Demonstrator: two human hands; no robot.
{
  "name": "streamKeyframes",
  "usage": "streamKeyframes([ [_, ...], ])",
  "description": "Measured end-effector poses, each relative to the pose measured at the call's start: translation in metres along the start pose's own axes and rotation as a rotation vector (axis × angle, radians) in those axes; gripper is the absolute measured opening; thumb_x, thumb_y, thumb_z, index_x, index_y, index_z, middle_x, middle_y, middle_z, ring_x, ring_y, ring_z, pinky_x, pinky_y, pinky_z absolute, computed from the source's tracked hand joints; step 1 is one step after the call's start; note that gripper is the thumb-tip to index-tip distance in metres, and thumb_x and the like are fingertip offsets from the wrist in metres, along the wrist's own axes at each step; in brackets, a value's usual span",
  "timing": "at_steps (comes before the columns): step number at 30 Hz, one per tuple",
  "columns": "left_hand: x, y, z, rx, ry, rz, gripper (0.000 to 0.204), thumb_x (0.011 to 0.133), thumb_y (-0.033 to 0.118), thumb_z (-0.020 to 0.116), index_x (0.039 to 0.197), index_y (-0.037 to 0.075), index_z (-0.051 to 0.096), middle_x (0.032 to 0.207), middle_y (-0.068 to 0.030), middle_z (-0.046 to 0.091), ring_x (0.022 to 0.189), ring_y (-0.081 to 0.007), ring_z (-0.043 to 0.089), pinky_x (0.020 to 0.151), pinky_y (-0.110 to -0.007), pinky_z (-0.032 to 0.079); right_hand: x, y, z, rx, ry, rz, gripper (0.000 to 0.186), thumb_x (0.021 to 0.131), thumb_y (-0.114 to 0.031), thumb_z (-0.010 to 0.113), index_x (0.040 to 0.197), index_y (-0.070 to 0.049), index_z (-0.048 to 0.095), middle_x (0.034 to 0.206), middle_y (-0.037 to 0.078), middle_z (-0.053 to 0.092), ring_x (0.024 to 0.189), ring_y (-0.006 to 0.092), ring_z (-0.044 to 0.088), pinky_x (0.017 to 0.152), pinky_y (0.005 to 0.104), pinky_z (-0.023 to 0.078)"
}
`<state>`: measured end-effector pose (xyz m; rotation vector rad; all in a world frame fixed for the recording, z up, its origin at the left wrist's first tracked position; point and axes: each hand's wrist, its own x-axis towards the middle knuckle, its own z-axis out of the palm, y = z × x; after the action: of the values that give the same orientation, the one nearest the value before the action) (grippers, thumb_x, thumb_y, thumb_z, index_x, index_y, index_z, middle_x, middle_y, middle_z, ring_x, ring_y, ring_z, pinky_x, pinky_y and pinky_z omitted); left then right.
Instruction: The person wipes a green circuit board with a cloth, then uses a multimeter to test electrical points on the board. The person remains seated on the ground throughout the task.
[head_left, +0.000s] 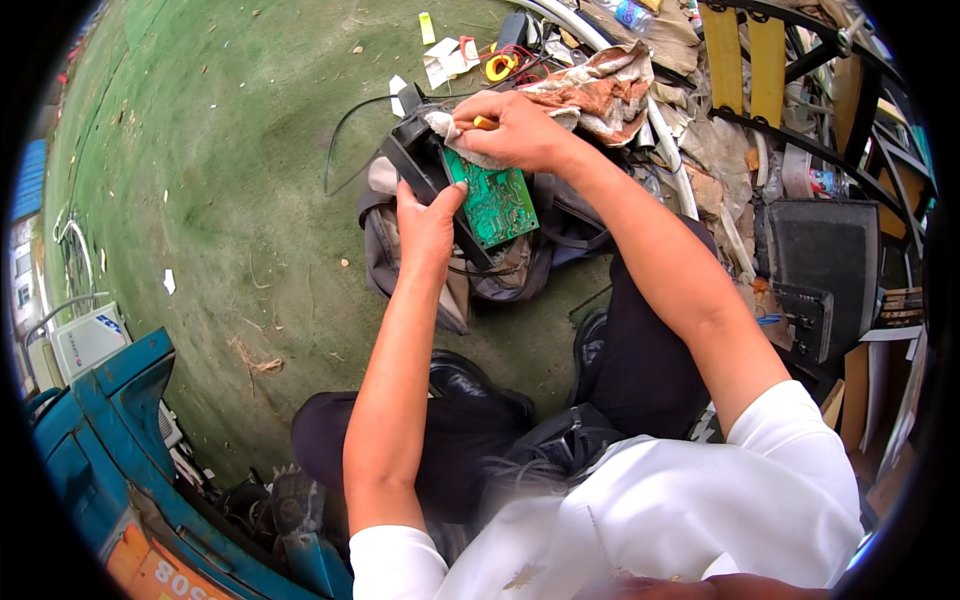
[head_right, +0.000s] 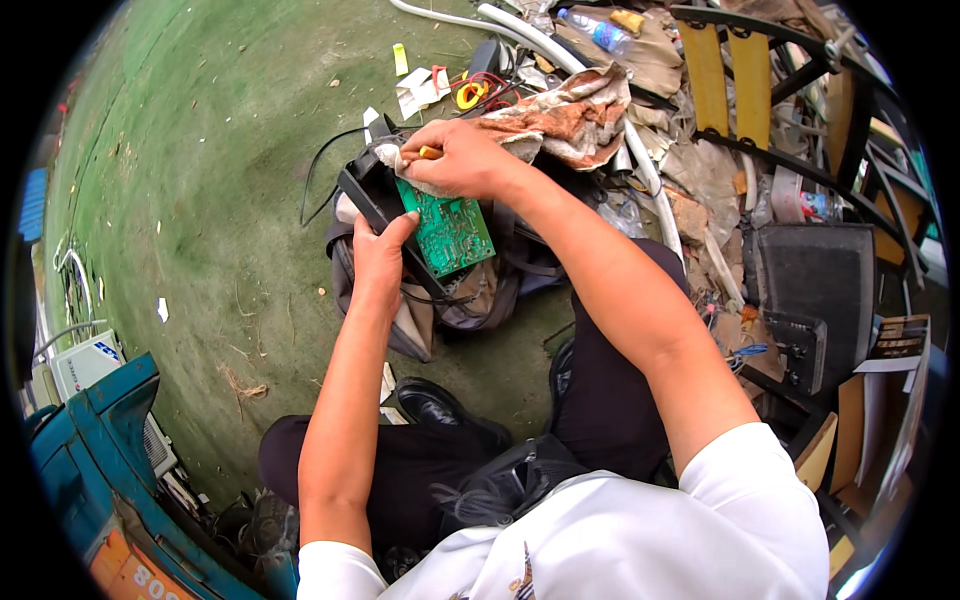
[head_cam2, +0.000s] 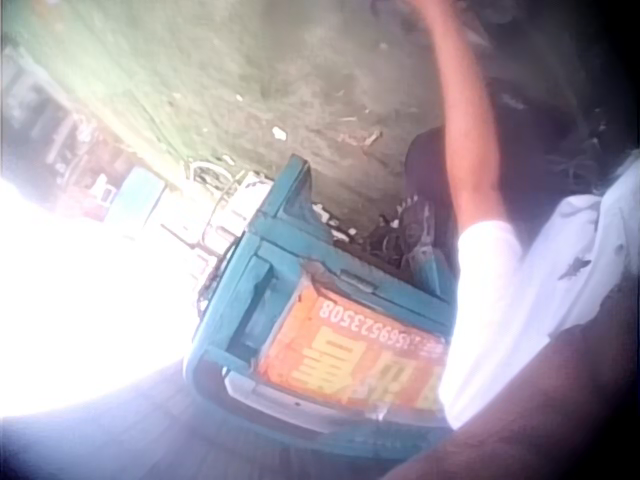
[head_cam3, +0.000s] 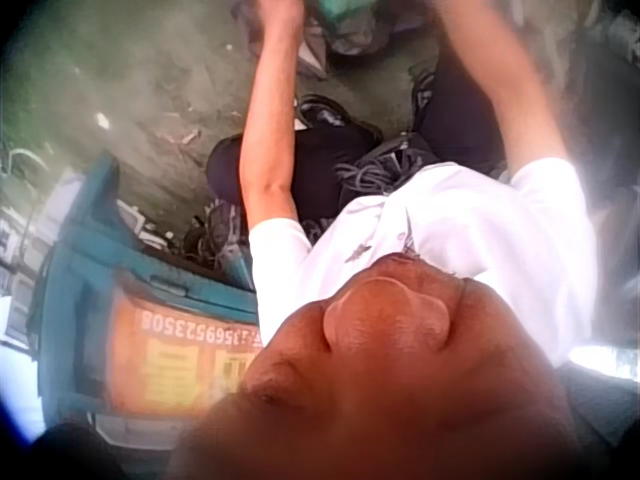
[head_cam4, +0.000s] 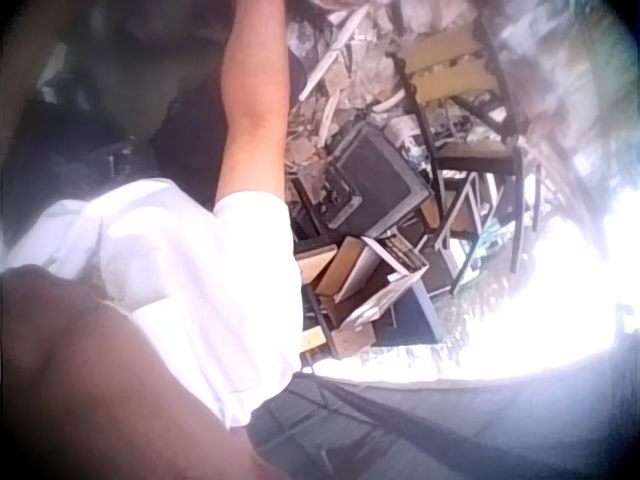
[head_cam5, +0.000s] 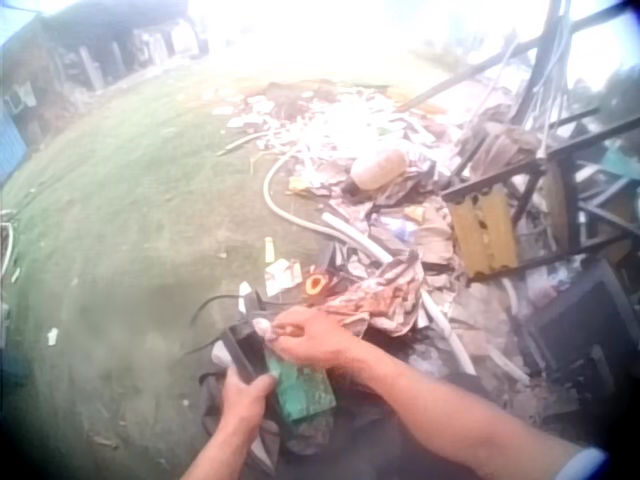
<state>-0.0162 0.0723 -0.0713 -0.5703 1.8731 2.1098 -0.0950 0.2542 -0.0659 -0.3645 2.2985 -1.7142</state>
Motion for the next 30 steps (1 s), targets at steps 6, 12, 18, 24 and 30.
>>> streamKeyframes([
  [6,0.0,0.002,0.003,0.001,0.008,-0.007,0.053,0.083,0.01,0.077,0.128,0.002,0.051,0.113,-0.0076,0.066,0.097,-0.017,0.065,0.087,-0.032,0.053,-0.001,0.005,0.005,-0.136,0.002,-0.085,0.029,0.09,-0.018,0.074,0.115,-0.002,0.073,0.113,0.01,0.067,0.102,0.0188,0.064,0.09,0.0333,0.051],
  [12,0.001,-0.006,0.004,0.102,0.049,0.055,0.053,0.082,0.008,0.076,0.128,0.001,0.051,0.113,-0.0079,0.067,0.098,-0.0172,0.065,0.087,-0.032,0.053,-0.001,-0.004,0.016,-0.351,0.087,0.063,0.025,0.083,-0.015,0.074,0.105,-0.003,0.07,0.112,0.013,0.066,0.102,0.0259,0.067,0.085,0.0358,0.053],
  [18,0.0,-0.001,0.002,0.084,0.021,0.008,0.054,0.081,0.007,0.075,0.129,0.001,0.051,0.114,-0.0086,0.068,0.098,-0.0176,0.066,0.087,-0.033,0.053,-0.003,-0.006,0.025,-0.355,0.254,0.151,0.021,0.082,-0.017,0.071,0.099,-0.006,0.066,0.094,0.011,0.071,0.091,0.0318,0.07,0.08,0.0412,0.054],
  [24,0.0,0.002,0.0,-0.014,-0.021,-0.049,0.053,0.081,0.005,0.074,0.129,0.001,0.051,0.113,-0.0082,0.068,0.095,-0.0175,0.067,0.085,-0.032,0.054,-0.001,-0.005,0.022,-0.274,0.193,0.14,0.025,0.079,-0.019,0.075,0.1,-0.006,0.067,0.095,0.016,0.072,0.095,0.0349,0.07,0.083,0.0445,0.053],
  [30,0.009,-0.013,-0.008,0.054,0.018,-0.021,0.054,0.081,0.006,0.074,0.129,0.001,0.05,0.111,-0.0079,0.068,0.094,-0.0169,0.067,0.085,-0.032,0.054,0.001,-0.001,0.026,-0.249,0.224,0.18,0.021,0.082,-0.014,0.072,0.098,-0.003,0.065,0.084,0.01,0.07,0.079,0.0204,0.068,0.073,0.0361,0.052],
])
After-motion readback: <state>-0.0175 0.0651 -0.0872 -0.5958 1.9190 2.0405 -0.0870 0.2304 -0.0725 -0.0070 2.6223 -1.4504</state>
